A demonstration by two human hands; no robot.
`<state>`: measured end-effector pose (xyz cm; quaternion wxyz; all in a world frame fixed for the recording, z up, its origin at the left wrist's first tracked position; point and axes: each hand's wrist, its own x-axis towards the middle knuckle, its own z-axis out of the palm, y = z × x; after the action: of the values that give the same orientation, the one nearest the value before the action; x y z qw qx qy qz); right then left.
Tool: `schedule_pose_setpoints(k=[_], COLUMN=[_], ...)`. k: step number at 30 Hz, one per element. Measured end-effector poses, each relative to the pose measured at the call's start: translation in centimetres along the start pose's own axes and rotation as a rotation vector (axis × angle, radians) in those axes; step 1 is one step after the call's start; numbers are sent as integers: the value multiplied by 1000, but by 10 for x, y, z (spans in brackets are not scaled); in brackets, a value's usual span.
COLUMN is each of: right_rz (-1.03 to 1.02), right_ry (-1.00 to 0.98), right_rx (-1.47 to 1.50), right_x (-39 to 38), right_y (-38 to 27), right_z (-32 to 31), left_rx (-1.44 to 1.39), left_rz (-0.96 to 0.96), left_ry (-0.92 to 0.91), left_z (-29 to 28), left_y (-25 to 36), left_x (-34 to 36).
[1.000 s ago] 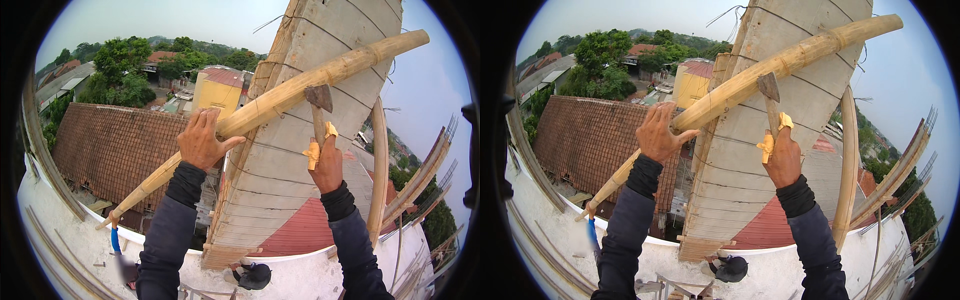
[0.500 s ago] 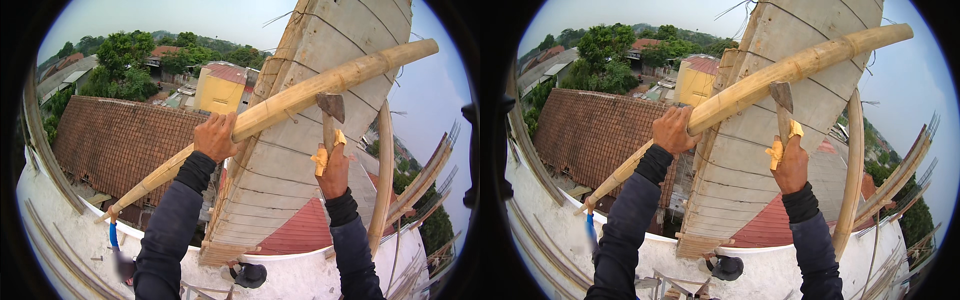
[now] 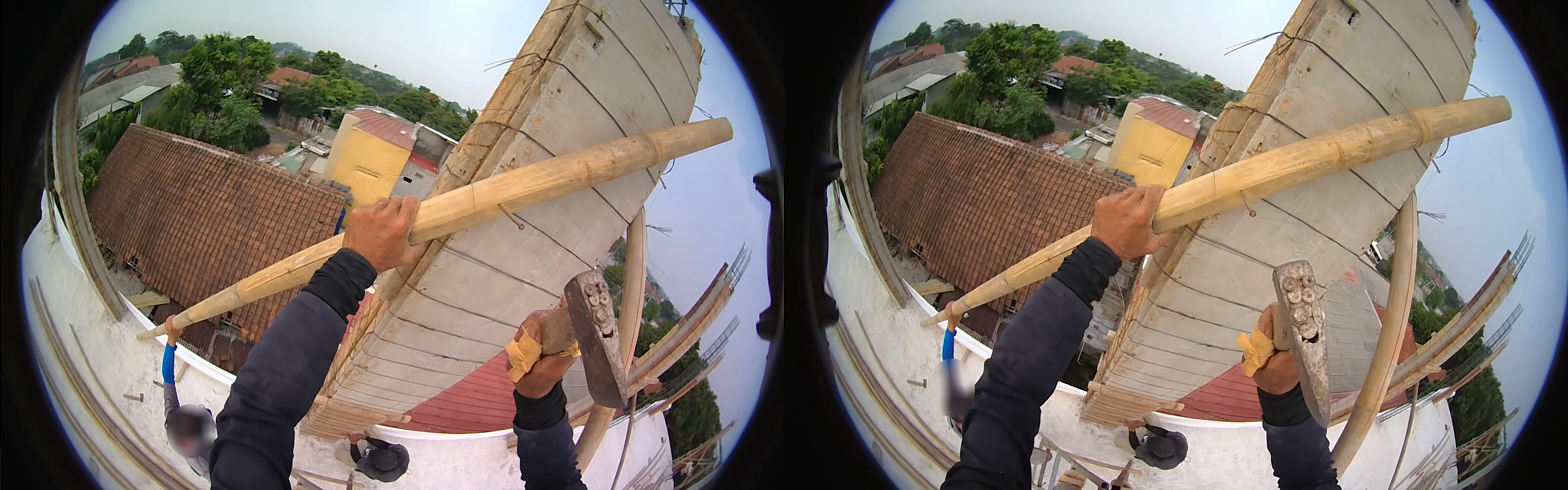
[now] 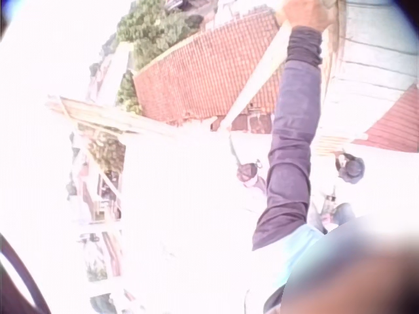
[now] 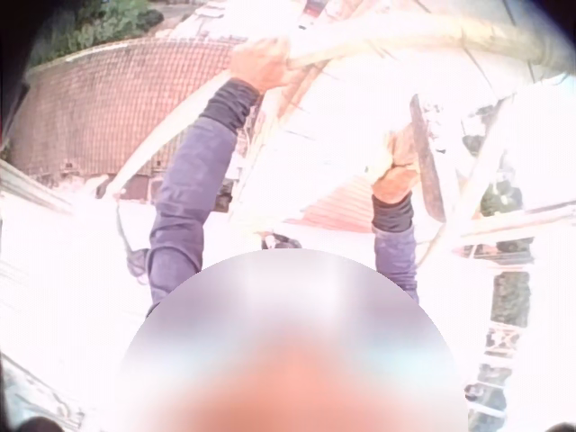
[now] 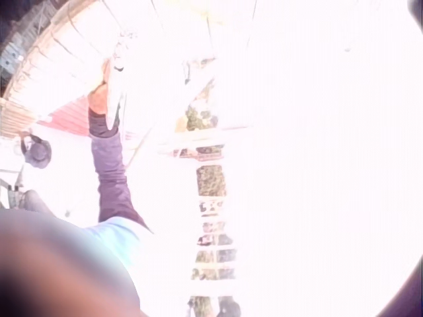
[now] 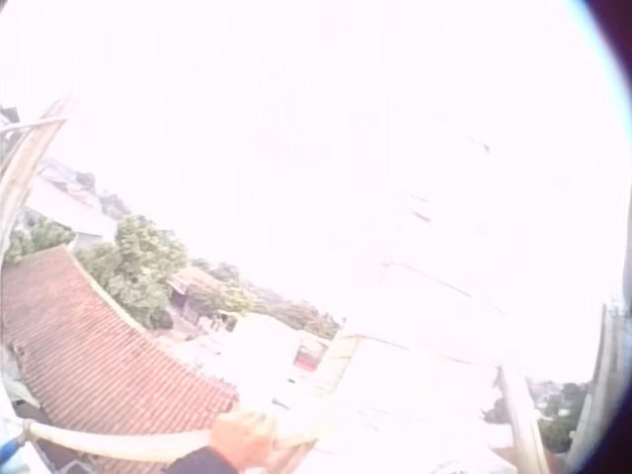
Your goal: The person lifts a long wooden beam onto a roof structure with the help of two coworkers. They position the beam against a vertical concrete column, measure it with a tape measure, and then use a hammer to drive nails into the beam to secure it in place.
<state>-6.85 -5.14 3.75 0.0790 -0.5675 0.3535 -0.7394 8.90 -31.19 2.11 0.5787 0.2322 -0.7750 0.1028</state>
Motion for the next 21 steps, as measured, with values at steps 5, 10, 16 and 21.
schedule_pose_setpoints(k=[5,10,16,21], right_rz=[-316,-245,2,-350], right_ry=[-170,-147,132,-26], right_rx=[-1261,-1138,-47,-923], right_x=[13,1,-18,9], right_y=[17,-4,-49,-26], right_z=[-9,0,34,41], left_rx=[20,7,-3,-2], left_rz=[-17,-12,-4,-17], left_ry=[-76,-46,-31,-52], left_z=[-2,-1,3,0], left_y=[1,-1,-4,-2], left_x=[0,1,-1,0])
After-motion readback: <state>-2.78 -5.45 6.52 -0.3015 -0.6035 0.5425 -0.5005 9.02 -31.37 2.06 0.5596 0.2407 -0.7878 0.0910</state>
